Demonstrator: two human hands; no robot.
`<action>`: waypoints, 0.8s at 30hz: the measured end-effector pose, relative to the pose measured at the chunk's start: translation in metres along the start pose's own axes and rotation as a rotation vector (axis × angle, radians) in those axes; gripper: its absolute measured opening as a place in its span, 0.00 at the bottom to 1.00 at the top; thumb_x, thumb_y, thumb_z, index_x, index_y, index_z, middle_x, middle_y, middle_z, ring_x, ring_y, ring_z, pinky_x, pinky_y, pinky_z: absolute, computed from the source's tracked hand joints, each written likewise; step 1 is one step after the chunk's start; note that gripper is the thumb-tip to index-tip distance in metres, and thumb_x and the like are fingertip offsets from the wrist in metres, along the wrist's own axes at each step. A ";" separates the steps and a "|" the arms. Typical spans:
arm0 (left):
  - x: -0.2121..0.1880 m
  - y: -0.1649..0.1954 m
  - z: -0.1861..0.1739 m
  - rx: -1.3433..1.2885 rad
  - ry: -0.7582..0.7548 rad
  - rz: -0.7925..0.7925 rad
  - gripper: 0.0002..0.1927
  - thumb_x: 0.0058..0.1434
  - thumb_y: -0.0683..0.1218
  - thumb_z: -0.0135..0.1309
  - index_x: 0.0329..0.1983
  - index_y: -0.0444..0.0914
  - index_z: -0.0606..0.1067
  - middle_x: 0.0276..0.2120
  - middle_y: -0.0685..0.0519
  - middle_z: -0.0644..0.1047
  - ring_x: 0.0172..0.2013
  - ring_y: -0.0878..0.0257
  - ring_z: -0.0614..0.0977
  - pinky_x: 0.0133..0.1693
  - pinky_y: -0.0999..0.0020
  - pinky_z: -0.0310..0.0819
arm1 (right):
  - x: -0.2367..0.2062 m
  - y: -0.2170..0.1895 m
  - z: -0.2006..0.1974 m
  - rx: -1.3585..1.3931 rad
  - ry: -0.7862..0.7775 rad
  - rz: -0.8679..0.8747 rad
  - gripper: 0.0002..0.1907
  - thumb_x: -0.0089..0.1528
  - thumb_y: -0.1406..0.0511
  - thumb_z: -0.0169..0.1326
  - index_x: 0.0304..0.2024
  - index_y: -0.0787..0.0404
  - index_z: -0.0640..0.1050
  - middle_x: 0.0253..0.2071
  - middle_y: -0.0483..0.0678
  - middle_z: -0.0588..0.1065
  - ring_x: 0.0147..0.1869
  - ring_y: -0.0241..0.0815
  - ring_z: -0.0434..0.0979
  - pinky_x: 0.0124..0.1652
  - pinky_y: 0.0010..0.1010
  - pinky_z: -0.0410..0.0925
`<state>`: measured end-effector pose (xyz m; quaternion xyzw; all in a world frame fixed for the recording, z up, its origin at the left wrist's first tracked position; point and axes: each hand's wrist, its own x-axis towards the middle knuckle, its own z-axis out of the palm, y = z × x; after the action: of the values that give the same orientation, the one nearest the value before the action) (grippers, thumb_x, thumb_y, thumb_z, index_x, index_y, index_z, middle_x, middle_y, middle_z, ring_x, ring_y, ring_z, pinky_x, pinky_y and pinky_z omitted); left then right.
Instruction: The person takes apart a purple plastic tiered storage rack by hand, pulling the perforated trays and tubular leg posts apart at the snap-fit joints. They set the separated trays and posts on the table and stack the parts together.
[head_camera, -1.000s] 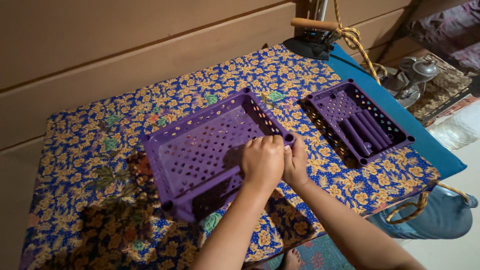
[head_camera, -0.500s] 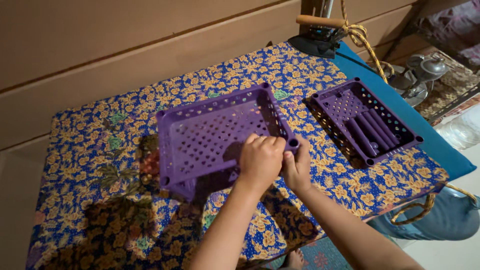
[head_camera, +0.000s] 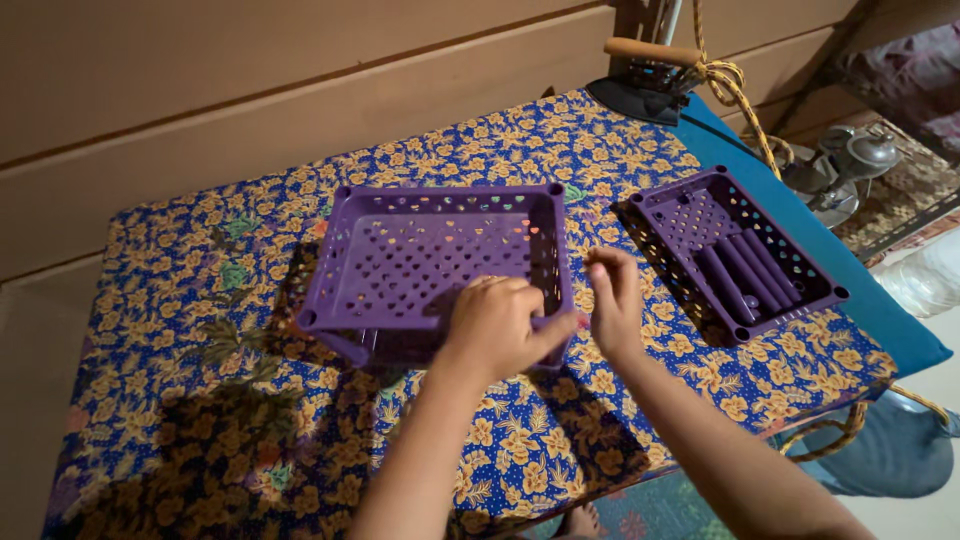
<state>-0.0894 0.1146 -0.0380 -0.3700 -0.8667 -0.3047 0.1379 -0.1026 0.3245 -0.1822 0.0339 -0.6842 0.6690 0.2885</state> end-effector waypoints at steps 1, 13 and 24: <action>0.004 0.003 0.004 0.004 0.003 -0.098 0.28 0.58 0.66 0.59 0.21 0.38 0.78 0.26 0.45 0.80 0.31 0.47 0.83 0.38 0.50 0.76 | 0.012 0.003 -0.001 -0.035 0.008 0.013 0.14 0.74 0.63 0.46 0.57 0.65 0.70 0.54 0.52 0.72 0.59 0.41 0.74 0.60 0.34 0.69; 0.079 0.016 0.046 0.144 -0.167 -0.582 0.16 0.58 0.52 0.56 0.37 0.33 0.80 0.37 0.37 0.82 0.40 0.42 0.85 0.43 0.49 0.80 | 0.107 0.037 0.024 -0.003 -0.427 0.094 0.24 0.67 0.70 0.51 0.66 0.60 0.67 0.59 0.50 0.73 0.63 0.41 0.73 0.61 0.33 0.68; 0.032 0.011 0.042 0.242 -0.114 -0.546 0.09 0.61 0.41 0.47 0.40 0.32 0.75 0.37 0.39 0.81 0.38 0.42 0.85 0.39 0.48 0.80 | 0.049 0.008 0.027 -0.111 -0.317 0.033 0.19 0.73 0.60 0.39 0.61 0.62 0.70 0.54 0.52 0.72 0.58 0.42 0.70 0.59 0.34 0.63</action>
<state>-0.1039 0.1649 -0.0509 -0.1208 -0.9705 -0.2037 0.0450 -0.1565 0.3169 -0.1660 0.1117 -0.7575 0.6211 0.1675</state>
